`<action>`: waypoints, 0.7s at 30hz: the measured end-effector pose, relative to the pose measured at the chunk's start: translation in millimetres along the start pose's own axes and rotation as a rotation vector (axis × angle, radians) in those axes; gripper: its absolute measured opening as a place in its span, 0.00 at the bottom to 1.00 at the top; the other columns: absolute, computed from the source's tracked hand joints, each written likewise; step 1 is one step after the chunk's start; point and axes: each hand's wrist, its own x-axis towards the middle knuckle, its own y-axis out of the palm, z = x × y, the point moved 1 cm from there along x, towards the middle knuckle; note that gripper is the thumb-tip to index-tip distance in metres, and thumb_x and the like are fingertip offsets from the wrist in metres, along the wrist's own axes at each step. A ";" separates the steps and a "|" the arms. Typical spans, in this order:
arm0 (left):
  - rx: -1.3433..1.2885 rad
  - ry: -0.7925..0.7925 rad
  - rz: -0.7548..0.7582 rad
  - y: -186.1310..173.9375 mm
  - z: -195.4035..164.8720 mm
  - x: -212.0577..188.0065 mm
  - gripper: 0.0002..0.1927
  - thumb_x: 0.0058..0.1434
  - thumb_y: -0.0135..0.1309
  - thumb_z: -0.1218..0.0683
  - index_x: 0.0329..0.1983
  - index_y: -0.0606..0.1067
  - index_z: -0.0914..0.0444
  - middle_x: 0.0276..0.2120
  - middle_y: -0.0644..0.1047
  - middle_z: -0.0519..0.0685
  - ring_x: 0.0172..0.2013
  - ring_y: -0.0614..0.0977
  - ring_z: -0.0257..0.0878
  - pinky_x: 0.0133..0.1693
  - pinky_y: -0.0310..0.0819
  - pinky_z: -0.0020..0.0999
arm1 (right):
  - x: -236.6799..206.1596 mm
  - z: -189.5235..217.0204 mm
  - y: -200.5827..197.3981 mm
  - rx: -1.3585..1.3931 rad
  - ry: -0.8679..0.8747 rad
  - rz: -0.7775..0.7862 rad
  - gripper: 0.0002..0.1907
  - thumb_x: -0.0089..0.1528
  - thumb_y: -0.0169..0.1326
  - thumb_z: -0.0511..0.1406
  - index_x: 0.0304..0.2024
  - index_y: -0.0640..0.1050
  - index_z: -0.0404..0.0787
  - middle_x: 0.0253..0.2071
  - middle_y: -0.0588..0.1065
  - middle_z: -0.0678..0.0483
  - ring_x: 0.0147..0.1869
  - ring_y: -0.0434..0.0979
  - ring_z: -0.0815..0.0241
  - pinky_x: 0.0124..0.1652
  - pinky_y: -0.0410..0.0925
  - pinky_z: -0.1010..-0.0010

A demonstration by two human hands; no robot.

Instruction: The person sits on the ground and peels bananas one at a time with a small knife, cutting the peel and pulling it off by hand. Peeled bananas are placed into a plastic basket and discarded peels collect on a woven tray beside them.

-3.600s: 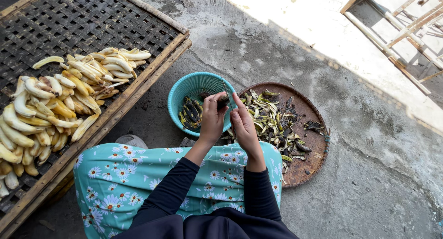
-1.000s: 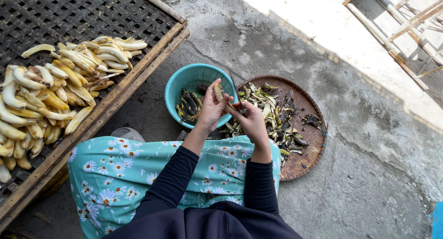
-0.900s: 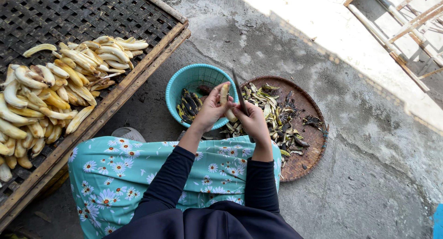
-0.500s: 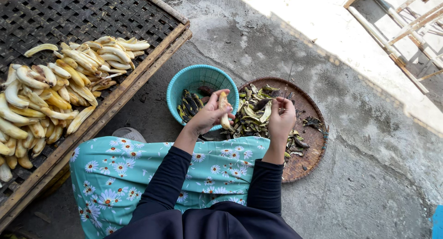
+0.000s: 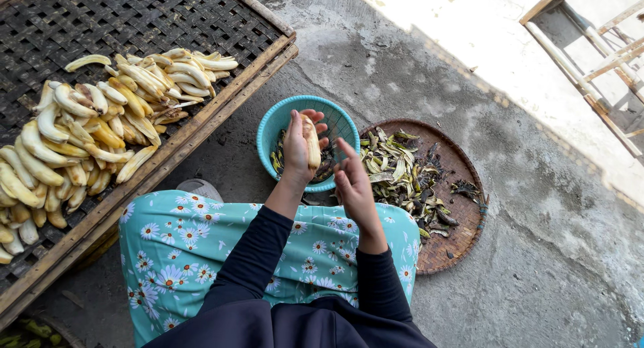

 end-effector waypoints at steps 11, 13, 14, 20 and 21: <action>0.740 0.075 0.189 3.8 43.3 -19.6 0.58 0.56 0.22 0.15 0.66 0.64 0.66 0.54 0.63 0.51 0.47 0.76 0.40 0.45 0.76 0.32 | 26.4 -26.6 -25.2 -0.224 0.068 -0.195 0.10 0.66 0.60 0.33 0.46 0.79 0.32 0.33 0.78 0.60 0.34 0.75 0.73 0.36 0.69 0.80; 0.751 0.073 0.142 -5.5 55.3 -11.8 0.58 0.58 0.21 0.16 0.67 0.65 0.66 0.56 0.63 0.52 0.52 0.74 0.40 0.51 0.72 0.34 | 26.0 -26.8 -25.0 -0.407 0.018 -0.244 0.07 0.65 0.60 0.31 0.41 0.79 0.31 0.30 0.78 0.62 0.33 0.75 0.74 0.35 0.69 0.80; 0.758 0.070 0.121 -10.3 60.8 -7.4 0.58 0.58 0.21 0.16 0.67 0.66 0.67 0.57 0.63 0.53 0.55 0.72 0.41 0.54 0.70 0.36 | 26.0 -25.8 -25.6 -0.434 0.024 -0.221 0.07 0.65 0.61 0.31 0.41 0.79 0.32 0.30 0.77 0.61 0.33 0.74 0.73 0.34 0.68 0.79; 0.154 -0.249 -0.051 -33.9 68.5 15.5 0.48 0.64 0.24 0.22 0.61 0.70 0.64 0.43 0.66 0.47 0.39 0.69 0.39 0.42 0.74 0.40 | 14.8 -9.6 -57.4 -0.175 0.095 -0.025 0.07 0.66 0.60 0.32 0.43 0.78 0.33 0.32 0.75 0.59 0.32 0.69 0.75 0.31 0.63 0.80; 0.137 -0.227 -0.048 -35.5 65.0 16.6 0.41 0.67 0.28 0.27 0.61 0.69 0.63 0.43 0.66 0.46 0.40 0.69 0.37 0.42 0.73 0.39 | 11.4 -5.6 -75.6 -0.150 0.132 -0.013 0.06 0.65 0.59 0.31 0.43 0.78 0.34 0.31 0.75 0.59 0.28 0.67 0.74 0.28 0.61 0.80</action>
